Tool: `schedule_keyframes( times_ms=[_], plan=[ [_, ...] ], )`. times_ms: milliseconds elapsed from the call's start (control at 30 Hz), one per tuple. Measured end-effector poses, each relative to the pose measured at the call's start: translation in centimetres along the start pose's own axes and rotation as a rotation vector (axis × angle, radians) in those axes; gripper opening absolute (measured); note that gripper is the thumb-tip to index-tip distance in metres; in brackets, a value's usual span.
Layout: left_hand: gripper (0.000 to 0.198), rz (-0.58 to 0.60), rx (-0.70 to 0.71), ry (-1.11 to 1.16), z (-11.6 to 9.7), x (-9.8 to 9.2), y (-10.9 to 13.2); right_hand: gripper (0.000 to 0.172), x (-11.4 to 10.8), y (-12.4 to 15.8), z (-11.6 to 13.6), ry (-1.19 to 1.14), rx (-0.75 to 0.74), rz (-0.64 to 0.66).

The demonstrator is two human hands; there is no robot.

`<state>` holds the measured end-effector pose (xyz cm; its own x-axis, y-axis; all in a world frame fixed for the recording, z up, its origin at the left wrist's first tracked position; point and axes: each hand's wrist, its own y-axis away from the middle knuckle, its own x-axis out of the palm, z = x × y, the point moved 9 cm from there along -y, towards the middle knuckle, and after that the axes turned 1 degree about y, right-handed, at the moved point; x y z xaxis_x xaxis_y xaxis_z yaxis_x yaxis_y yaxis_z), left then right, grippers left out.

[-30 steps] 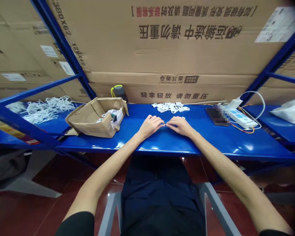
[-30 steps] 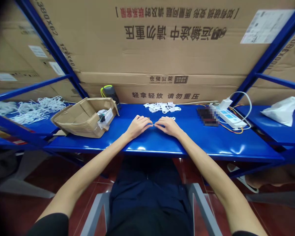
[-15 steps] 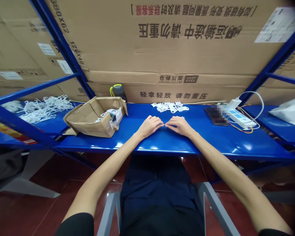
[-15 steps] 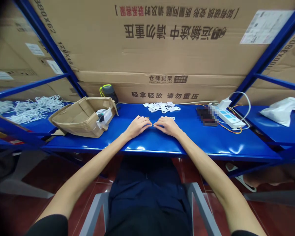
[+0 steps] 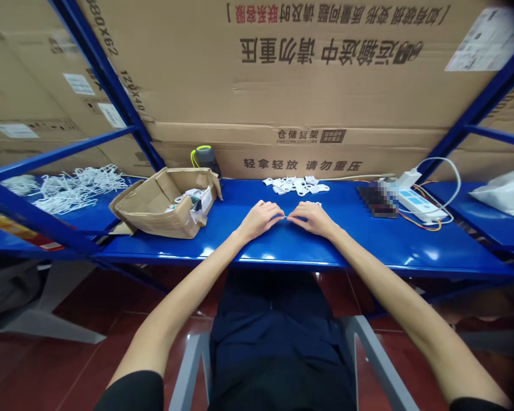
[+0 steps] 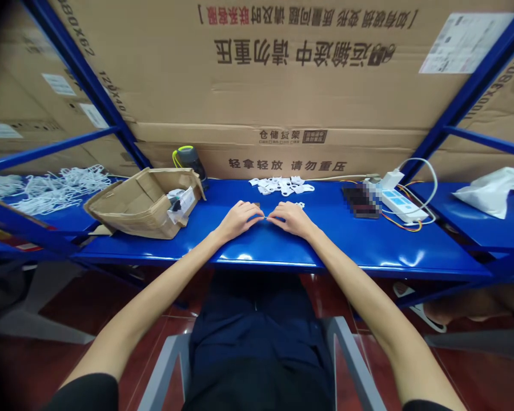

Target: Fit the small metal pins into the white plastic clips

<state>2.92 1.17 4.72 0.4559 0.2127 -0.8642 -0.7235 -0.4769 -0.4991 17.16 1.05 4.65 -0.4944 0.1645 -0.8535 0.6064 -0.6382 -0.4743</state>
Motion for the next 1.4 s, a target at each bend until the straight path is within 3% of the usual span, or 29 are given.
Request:
schedule_keyframes(
  times_ms=[100, 200, 333, 600, 1033, 1400],
  plan=[
    [0.029, -0.009, -0.015, 0.01, 0.2, -0.2, 0.0, 0.039, -1.1, 0.3, -2.1, 0.081, 0.119, -0.093],
    [0.028, -0.013, -0.03, 0.011, 0.3, -0.3, 0.0, 0.034, -2.6, 1.6, -5.8, 0.203, 0.362, -0.215],
    [0.026, -0.028, -0.029, 0.016, 0.4, -0.5, 0.0, 0.032, -2.3, 2.9, -8.6, 0.32, 0.527, -0.144],
    [0.025, -0.042, -0.045, 0.032, 0.6, -0.6, 0.1, 0.035, -1.1, 1.5, -8.0, 0.391, 0.54, -0.033],
    [0.026, -0.035, -0.05, 0.034, 0.8, -0.5, 0.1, 0.034, -2.0, 2.3, -8.9, 0.345, 0.674, -0.049],
    [0.024, -0.039, -0.059, 0.043, 0.8, -0.5, 0.2, 0.019, -2.0, 2.0, -8.0, 0.298, 0.581, -0.096]
  ],
)
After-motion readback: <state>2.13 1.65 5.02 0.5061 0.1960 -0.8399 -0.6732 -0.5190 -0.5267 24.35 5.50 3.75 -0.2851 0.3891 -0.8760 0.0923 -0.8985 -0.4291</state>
